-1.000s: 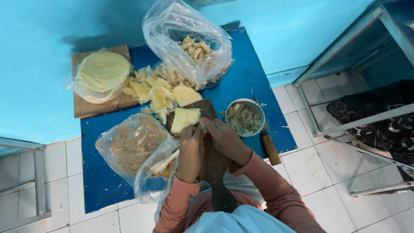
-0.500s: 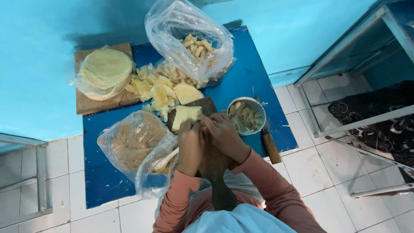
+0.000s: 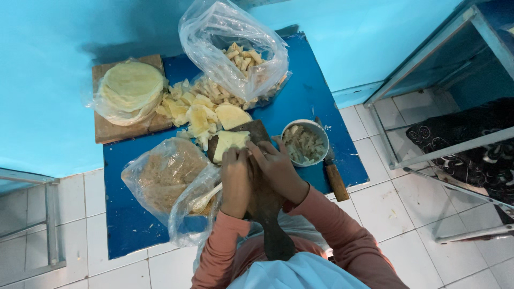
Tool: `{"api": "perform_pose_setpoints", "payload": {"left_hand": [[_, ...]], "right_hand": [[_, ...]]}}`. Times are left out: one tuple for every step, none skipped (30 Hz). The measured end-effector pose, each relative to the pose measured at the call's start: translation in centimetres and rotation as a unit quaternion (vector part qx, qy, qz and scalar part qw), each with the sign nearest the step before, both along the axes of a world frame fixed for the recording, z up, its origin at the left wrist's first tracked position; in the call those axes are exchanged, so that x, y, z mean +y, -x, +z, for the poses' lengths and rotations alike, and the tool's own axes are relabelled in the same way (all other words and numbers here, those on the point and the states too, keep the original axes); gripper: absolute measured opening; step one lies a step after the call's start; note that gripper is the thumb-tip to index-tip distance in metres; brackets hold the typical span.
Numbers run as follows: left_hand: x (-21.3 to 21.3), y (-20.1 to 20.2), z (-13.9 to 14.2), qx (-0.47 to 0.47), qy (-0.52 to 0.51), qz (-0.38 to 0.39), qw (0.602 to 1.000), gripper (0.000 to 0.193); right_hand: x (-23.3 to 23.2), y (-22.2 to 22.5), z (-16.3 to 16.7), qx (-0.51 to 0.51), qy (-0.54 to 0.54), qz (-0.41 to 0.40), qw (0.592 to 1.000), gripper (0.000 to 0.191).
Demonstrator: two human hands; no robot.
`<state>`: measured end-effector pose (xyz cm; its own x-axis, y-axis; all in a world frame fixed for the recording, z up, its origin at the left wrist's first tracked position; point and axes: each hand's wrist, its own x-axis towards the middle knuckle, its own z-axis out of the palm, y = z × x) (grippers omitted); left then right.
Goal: The person sits at a small table and assembles filled snack rolls. They take thin round wrappers from a stack, spoon filling from a plastic bag onto a wrapper, fold the wrapper over the filling, and place the finished roll on the cutting board, repeating the process.
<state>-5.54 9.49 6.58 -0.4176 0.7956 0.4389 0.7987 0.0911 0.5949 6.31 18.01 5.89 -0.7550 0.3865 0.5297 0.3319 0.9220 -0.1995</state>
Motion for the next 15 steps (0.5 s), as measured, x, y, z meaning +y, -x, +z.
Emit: {"api": "perform_pose_setpoints", "payload": {"left_hand": [[0.1,-0.1,0.4,-0.012,0.003,0.001,1.000,0.019],[-0.2,-0.3,0.8,-0.022,-0.024,-0.005,0.999,0.021],[-0.8,-0.6,1.2,-0.031,-0.050,-0.012,0.998,0.023],[-1.6,-0.9,1.6,-0.040,-0.076,-0.019,0.996,0.025],[-2.4,-1.2,2.0,-0.032,-0.083,-0.022,0.996,0.024],[-3.5,-1.3,2.3,-0.024,-0.091,-0.025,0.995,0.023],[-4.4,-1.5,2.6,-0.016,-0.098,-0.029,0.995,0.023],[-5.4,-1.5,2.8,-0.038,-0.107,-0.021,0.993,0.022],[-6.2,-1.3,3.0,-0.059,-0.116,-0.014,0.991,0.022],[-7.0,-1.1,3.1,-0.080,-0.125,-0.007,0.989,0.021],[-7.6,-0.9,3.2,-0.081,-0.131,0.008,0.988,0.020],[-8.2,-0.5,3.2,-0.081,-0.136,0.021,0.987,0.019],[-8.5,-0.2,3.1,-0.080,-0.141,0.035,0.986,0.018],[-8.8,0.1,3.1,-0.086,-0.140,0.042,0.985,0.017],[-9.0,0.4,3.0,-0.091,-0.139,0.049,0.985,0.016]], "right_hand": [[0.0,0.0,0.0,-0.007,-0.006,-0.002,1.000,0.058],[0.1,0.1,0.0,-0.013,-0.017,0.001,1.000,0.059],[0.2,0.3,0.1,-0.020,-0.028,0.002,0.999,0.061],[0.3,0.5,0.1,-0.027,-0.039,0.004,0.999,0.062],[0.5,0.7,0.1,-0.027,-0.029,0.009,0.999,0.063],[0.7,0.9,0.1,-0.027,-0.018,0.013,0.999,0.064],[0.9,1.1,0.2,-0.028,-0.008,0.017,0.999,0.064],[1.1,1.3,0.2,-0.021,0.011,0.018,1.000,0.064],[1.3,1.5,0.2,-0.012,0.031,0.017,0.999,0.065],[1.4,1.6,0.2,-0.004,0.051,0.017,0.999,0.065],[1.6,1.6,0.2,0.000,0.052,0.020,0.998,0.064],[1.6,1.6,0.3,0.004,0.054,0.021,0.998,0.063],[1.7,1.6,0.3,0.009,0.055,0.023,0.998,0.061],[1.8,1.6,0.4,0.030,0.089,0.018,0.995,0.059],[1.8,1.6,0.5,0.051,0.123,0.014,0.991,0.057]]}}
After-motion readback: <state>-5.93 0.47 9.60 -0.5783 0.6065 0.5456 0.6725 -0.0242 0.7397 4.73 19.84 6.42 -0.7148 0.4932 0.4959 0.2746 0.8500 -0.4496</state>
